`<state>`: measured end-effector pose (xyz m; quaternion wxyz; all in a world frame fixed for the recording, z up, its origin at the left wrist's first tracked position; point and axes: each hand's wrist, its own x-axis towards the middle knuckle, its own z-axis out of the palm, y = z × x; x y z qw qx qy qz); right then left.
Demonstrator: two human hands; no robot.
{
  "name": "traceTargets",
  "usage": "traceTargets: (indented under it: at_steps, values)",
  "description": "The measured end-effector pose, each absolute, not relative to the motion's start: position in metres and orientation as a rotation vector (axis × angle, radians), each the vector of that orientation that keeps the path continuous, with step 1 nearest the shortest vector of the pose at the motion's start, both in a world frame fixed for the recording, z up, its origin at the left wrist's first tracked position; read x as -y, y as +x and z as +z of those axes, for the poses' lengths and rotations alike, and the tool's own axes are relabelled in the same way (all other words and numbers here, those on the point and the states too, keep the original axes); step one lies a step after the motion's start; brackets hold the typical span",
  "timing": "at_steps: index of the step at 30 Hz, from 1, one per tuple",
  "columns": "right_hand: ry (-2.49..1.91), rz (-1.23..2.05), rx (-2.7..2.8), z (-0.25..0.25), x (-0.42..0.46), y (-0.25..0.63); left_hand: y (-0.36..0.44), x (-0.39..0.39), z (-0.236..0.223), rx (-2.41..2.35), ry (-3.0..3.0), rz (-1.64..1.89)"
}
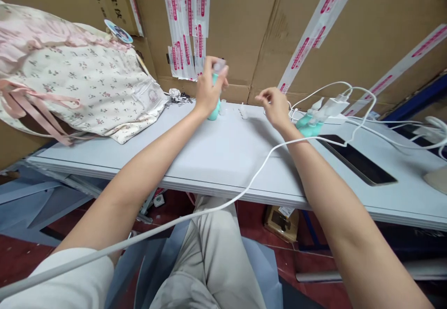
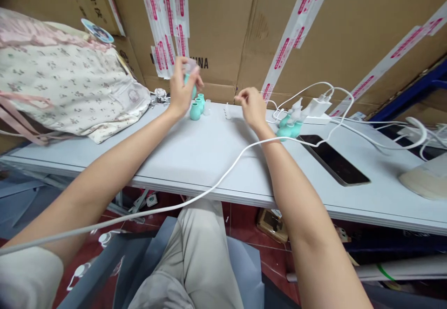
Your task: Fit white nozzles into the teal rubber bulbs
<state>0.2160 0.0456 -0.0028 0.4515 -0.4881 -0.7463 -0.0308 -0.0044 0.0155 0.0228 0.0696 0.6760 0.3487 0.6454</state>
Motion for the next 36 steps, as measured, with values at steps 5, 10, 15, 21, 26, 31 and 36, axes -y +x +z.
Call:
traceTargets:
  at_steps: [5, 10, 15, 21, 26, 31, 36]
  values:
    - [-1.344, -0.396, 2.238, -0.019, -0.029, 0.180, -0.058, -0.038, 0.002, -1.699, 1.756, 2.072]
    - [-1.339, -0.557, 2.341, -0.021, -0.040, 0.163, -0.090, -0.058, -0.027, -1.983, 1.688, 1.863]
    - [-1.378, -0.543, 2.334, -0.020, -0.052, 0.149, -0.085, -0.076, -0.036, -1.702, 1.842, 1.806]
    - [-1.362, -0.506, 2.343, -0.022, -0.061, 0.131, -0.084, -0.082, -0.038, -1.517, 1.800, 1.851]
    - [-1.339, -0.489, 2.337, -0.028, -0.063, 0.127, -0.084, -0.082, -0.037, -1.526, 1.771, 1.850]
    - [-1.380, -0.425, 2.326, -0.032, -0.061, 0.129, -0.083, -0.085, -0.037, -1.520, 1.775, 1.830]
    - [-1.409, -0.379, 2.313, -0.031, -0.060, 0.129, -0.085, -0.089, -0.040, -1.452, 1.803, 1.847]
